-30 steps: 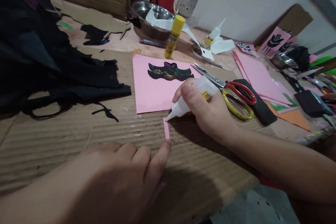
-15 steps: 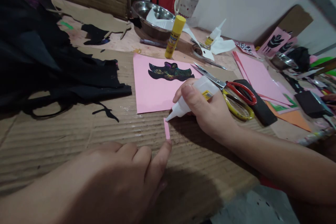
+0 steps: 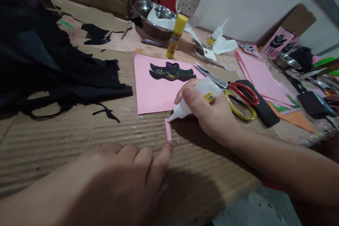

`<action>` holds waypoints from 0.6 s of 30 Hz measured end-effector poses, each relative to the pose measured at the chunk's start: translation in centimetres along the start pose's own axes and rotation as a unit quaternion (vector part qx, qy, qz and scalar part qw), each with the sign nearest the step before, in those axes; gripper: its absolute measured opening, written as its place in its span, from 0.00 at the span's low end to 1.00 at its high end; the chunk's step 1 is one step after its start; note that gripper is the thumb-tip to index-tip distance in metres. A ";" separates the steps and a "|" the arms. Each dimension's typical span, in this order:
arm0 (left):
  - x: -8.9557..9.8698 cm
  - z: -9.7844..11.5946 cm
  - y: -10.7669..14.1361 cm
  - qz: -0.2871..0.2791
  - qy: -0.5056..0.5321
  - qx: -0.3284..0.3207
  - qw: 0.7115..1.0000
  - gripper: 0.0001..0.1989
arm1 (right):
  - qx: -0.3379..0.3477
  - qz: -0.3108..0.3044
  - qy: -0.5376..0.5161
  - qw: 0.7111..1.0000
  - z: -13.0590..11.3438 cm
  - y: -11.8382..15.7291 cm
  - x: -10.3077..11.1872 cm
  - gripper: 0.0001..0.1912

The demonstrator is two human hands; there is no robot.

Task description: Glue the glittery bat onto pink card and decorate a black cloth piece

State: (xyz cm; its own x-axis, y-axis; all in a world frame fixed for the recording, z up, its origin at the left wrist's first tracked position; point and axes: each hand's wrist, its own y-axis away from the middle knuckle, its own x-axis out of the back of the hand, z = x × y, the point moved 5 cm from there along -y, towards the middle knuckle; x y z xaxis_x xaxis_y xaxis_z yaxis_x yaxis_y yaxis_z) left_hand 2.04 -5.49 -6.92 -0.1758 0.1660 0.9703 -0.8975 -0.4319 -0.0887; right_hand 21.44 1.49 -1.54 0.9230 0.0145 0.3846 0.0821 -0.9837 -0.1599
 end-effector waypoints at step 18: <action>0.9 0.6 -1.2 -0.037 0.001 -0.044 0.998 0.30 | 0.050 -0.027 0.006 0.998 -1.2 0.6 -0.2 0.28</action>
State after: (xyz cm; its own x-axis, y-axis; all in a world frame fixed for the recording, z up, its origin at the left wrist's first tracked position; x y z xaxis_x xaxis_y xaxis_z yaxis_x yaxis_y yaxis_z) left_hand 3.21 -5.37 -5.79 -0.1077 0.1965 0.9746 -0.9404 -0.3381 -0.0358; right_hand 20.82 0.66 -0.64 0.9116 0.0643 0.4059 0.1695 -0.9587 -0.2286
